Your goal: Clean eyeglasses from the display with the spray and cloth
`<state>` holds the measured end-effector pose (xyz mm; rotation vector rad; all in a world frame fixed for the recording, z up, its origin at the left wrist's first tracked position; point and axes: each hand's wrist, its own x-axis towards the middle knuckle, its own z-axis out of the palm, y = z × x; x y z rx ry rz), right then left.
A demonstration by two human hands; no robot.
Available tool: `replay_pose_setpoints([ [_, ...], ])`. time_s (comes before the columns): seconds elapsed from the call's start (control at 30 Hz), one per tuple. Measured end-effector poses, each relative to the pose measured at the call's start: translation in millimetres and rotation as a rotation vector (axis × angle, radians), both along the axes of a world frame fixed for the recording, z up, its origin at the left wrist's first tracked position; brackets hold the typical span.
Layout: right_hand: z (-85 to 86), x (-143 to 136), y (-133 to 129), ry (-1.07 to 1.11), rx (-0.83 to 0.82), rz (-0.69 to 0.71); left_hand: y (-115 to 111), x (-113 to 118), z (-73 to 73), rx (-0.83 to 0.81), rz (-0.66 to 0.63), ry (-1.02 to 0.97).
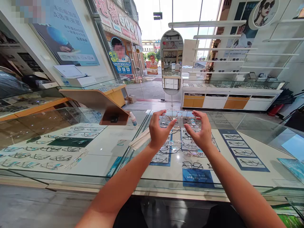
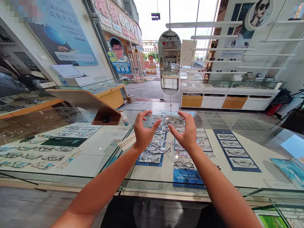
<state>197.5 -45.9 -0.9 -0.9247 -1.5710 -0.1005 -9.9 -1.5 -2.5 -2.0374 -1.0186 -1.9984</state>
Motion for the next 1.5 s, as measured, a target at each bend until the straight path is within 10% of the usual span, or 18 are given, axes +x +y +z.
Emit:
replay_pose_setpoints([
  [0.2,15.9,2,-6,0.036,-0.010,-0.060,-9,5,15.7,-0.087,-0.041,-0.030],
  [0.57,145.4,12,-30,0.002,-0.046,-0.038,-19,-8,140.0,-0.017,-0.010,0.093],
  [1.5,137.6,17,-31,-0.193,-0.073,-0.221,-15,-3,130.9,-0.044,-0.008,0.118],
])
